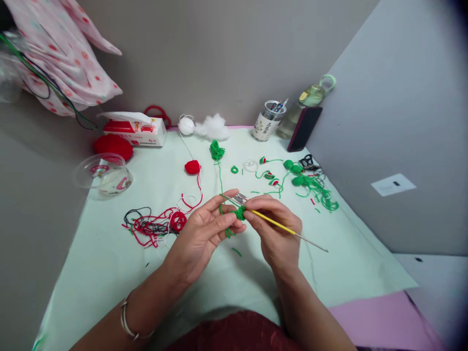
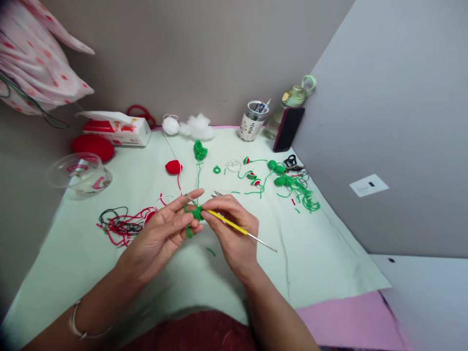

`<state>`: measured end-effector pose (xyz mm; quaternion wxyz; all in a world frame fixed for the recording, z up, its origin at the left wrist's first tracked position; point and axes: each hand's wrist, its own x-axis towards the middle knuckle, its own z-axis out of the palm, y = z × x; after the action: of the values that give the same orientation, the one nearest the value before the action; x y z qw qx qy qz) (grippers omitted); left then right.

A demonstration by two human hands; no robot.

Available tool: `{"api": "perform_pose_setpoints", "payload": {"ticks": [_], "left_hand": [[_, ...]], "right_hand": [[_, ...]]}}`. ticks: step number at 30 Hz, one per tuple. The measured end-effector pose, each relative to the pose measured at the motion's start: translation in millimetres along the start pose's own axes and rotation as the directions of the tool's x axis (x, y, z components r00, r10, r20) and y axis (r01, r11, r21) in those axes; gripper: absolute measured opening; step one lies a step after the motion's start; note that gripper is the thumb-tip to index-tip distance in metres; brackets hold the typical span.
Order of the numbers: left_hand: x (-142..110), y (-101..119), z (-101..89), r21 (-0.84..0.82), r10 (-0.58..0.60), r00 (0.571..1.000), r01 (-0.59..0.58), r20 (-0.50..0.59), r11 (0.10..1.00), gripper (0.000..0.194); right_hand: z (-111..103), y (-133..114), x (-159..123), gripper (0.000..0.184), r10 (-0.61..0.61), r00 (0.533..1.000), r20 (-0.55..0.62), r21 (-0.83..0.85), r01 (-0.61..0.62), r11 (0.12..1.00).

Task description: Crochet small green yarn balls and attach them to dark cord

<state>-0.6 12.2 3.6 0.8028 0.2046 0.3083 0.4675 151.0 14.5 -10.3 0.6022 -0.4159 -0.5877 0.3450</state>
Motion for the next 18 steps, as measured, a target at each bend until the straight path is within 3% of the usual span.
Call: {"api": "perform_pose_setpoints", "payload": {"ticks": [5,8,10,14,18], "left_hand": [[-3,-2,2.8,0.095,0.05,0.997,-0.044,-0.063,0.994,0.051],[-4,-4,4.5,0.128,0.084,0.991,-0.07,-0.105,0.989,0.055],[-3,-6,5.0,0.118,0.077,0.992,-0.065,-0.096,0.991,0.053],[-2,-6,4.5,0.075,0.049,0.997,-0.045,-0.053,0.996,0.044],[-2,-5,3.6,0.064,0.068,0.996,-0.064,-0.055,0.996,0.045]], "right_hand": [[2,-3,-2,0.013,-0.064,0.996,0.065,-0.109,0.071,0.992],[6,-4,-8,0.023,-0.196,0.98,0.03,-0.278,0.196,0.94],[7,-4,-11,0.028,-0.26,0.966,-0.009,-0.303,0.245,0.921],[6,-1,-8,0.025,-0.141,0.989,-0.04,-0.089,0.137,0.987],[2,3,0,0.013,-0.018,1.0,0.003,0.12,0.017,0.993]]}}
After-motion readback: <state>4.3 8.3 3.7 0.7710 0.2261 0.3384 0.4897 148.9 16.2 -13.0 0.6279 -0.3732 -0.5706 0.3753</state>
